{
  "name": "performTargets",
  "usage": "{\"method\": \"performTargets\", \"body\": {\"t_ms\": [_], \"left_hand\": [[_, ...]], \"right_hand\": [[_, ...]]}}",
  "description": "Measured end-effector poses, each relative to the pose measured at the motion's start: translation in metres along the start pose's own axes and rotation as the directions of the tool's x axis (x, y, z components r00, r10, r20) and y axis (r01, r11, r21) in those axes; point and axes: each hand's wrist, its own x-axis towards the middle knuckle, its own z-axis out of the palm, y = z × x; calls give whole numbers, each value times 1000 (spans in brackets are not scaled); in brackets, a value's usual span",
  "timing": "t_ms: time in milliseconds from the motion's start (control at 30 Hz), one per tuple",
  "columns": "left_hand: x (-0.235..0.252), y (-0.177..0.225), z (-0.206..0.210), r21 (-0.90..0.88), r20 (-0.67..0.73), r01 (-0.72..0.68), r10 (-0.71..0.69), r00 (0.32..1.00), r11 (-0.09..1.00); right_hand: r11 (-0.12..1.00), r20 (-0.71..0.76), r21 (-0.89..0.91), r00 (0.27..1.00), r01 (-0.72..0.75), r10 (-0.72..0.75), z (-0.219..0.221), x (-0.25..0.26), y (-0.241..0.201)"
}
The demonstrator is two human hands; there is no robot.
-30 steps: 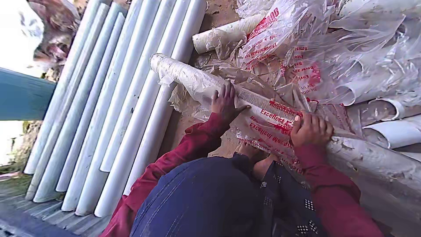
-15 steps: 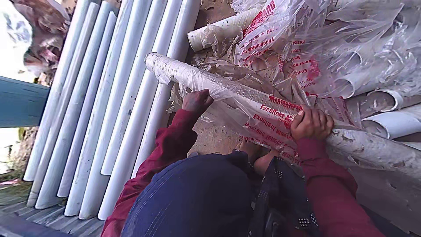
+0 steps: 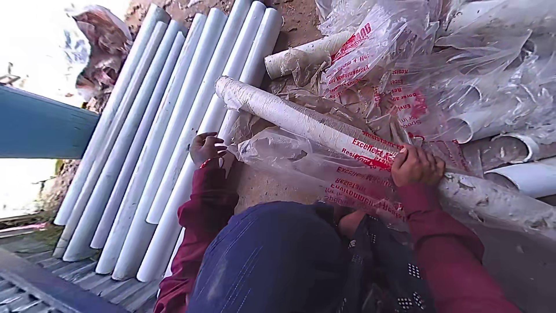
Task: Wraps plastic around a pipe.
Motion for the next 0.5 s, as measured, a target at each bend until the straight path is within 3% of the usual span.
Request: {"method": "performTargets", "body": {"t_ms": [67,133,167,200,233,267,300,333,367,400,500], "left_hand": [[23,23,6,66,-97,-83,89,991,994],[17,43,44,145,30,-202,200,979,968],[6,48,68,215,140,-364,340,930,906],[-5,50,93,276,274,-597,534,800,753],[-15,55,118,246,429,-815,695,576,524],[-27,63,142,136,593,-944,738,321,301],[-42,70,164,-13,745,-983,658,112,181],[-58,73,185,-116,870,-975,493,-7,190],[-72,72,202,-145,944,-956,323,-57,254],[-83,70,213,-115,978,-944,201,-54,309],[-94,74,230,23,993,-948,102,59,317]], "right_hand": [[1000,-37,3,999,12,-12,1,-1,0],[1000,-55,6,998,16,-16,4,-2,1],[1000,-44,19,999,24,-24,3,-2,3],[998,-28,46,999,48,-47,2,-1,4],[993,-16,79,996,88,-87,0,1,6],[983,-4,115,990,143,-143,-2,2,8],[967,2,150,978,208,-211,-4,2,11],[943,17,186,959,276,-284,-5,2,11],[914,48,216,931,343,-361,-4,2,6],[885,68,220,899,410,-433,-2,1,-5],[873,106,98,868,477,-486,17,-12,-37]]}}
